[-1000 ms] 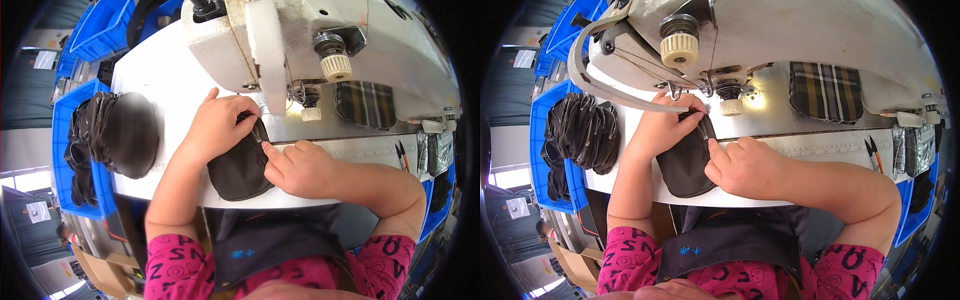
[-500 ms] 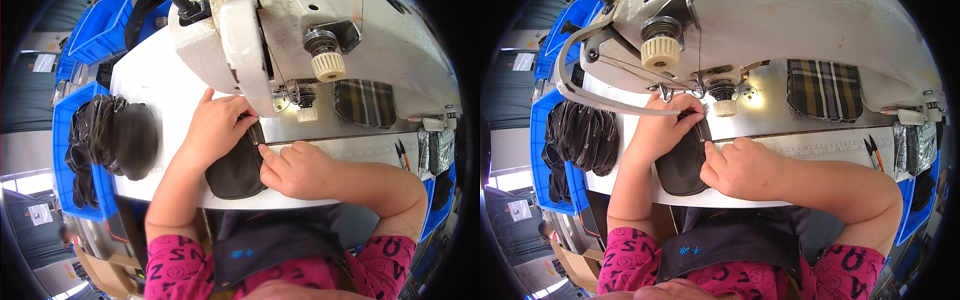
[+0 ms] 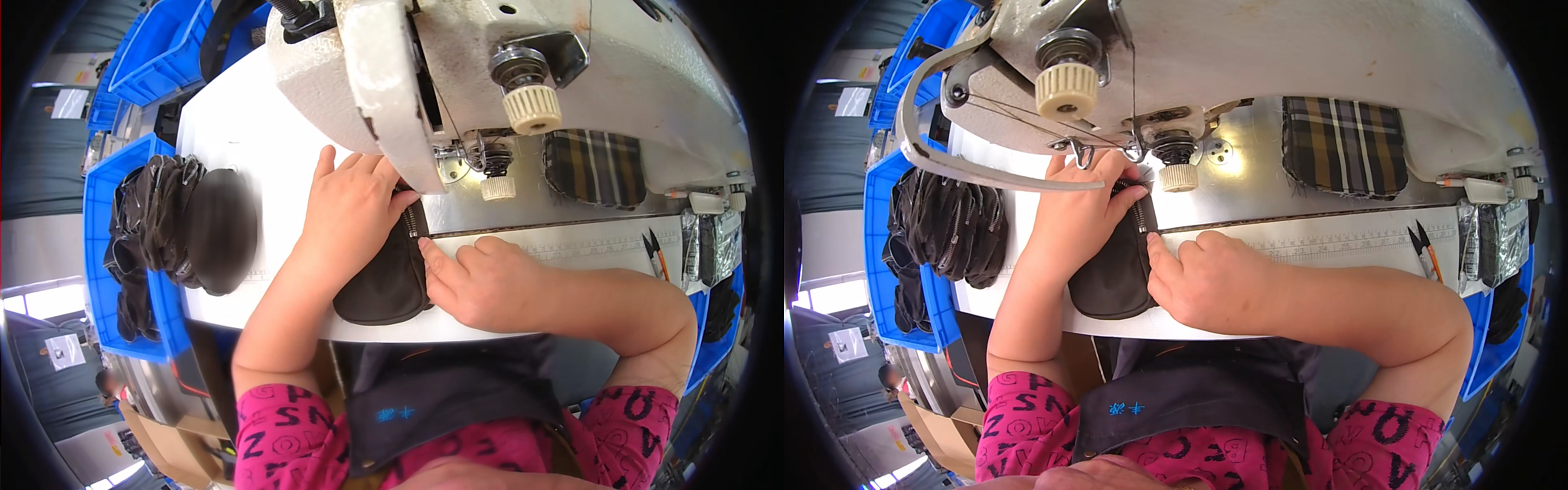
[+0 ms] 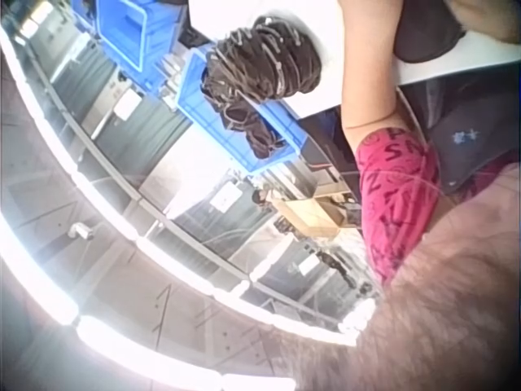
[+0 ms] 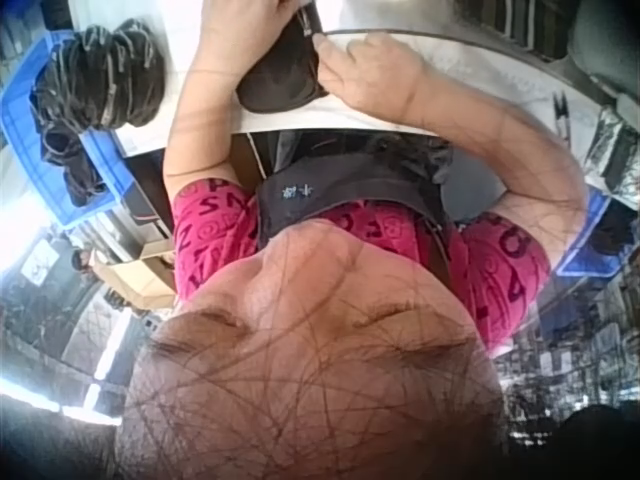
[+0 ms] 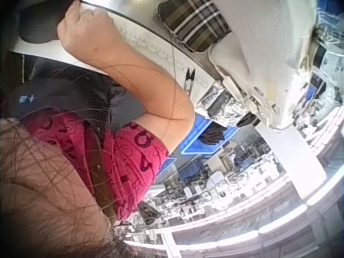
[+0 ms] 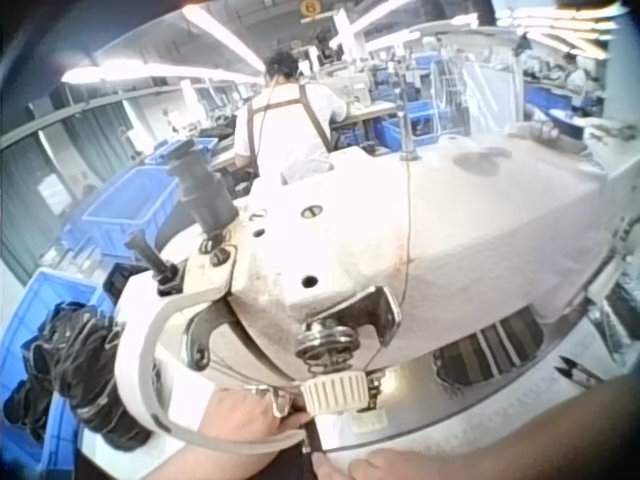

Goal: Sewing a small leather pouch component using an industrial sewing machine.

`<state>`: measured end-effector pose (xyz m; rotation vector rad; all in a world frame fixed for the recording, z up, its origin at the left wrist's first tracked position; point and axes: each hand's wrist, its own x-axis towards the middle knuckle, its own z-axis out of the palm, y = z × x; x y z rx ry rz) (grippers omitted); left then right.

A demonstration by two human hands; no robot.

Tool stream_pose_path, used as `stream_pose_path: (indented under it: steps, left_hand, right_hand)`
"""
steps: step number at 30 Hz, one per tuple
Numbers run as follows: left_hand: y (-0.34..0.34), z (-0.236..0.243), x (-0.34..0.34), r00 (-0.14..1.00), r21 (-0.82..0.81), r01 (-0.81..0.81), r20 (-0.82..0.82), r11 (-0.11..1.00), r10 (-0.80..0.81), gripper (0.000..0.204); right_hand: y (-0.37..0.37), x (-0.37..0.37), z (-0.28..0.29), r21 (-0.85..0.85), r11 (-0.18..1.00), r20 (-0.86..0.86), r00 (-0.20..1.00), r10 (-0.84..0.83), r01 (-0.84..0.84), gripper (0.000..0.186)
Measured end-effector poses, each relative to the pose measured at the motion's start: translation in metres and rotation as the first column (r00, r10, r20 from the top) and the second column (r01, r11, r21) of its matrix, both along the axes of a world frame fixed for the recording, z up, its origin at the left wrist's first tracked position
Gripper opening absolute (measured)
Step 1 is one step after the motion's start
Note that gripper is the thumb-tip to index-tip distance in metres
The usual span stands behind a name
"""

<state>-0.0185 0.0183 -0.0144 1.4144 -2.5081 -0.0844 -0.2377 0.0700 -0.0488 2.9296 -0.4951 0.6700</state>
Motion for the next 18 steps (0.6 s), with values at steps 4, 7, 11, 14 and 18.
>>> stream_pose_path:
  steps: [4, 7, 11, 14, 18]
  left_hand:
    - [-0.003, -0.006, 0.001, 0.998, -0.087, 0.068, 0.002, 0.994, -0.068, 0.018]
    - [-0.010, -0.011, 0.003, 0.992, -0.088, 0.102, -0.066, 0.991, -0.108, 0.019]
    - [-0.040, -0.018, 0.003, 0.981, -0.169, 0.173, -0.056, 0.970, -0.185, 0.017]
    - [-0.061, -0.024, 0.003, 0.943, -0.172, 0.200, -0.232, 0.964, -0.237, 0.017]
    - [-0.079, -0.027, -0.003, 0.919, 0.014, 0.190, -0.354, 0.982, -0.173, 0.030]
  right_hand:
    - [0.000, -0.001, -0.002, -0.020, 1.000, 0.020, 1.000, -0.005, 0.005, 0.018]
    - [-0.003, -0.003, -0.004, -0.017, 1.000, -0.003, 1.000, -0.013, 0.013, 0.017]
    - [-0.015, -0.009, -0.007, 0.048, 0.989, 0.019, 0.990, -0.138, 0.137, 0.026]
    - [-0.028, -0.010, -0.004, 0.102, 0.976, -0.015, 0.981, -0.193, 0.194, 0.027]
    - [-0.037, -0.012, 0.001, 0.200, 0.943, -0.061, 0.964, -0.260, 0.267, 0.024]
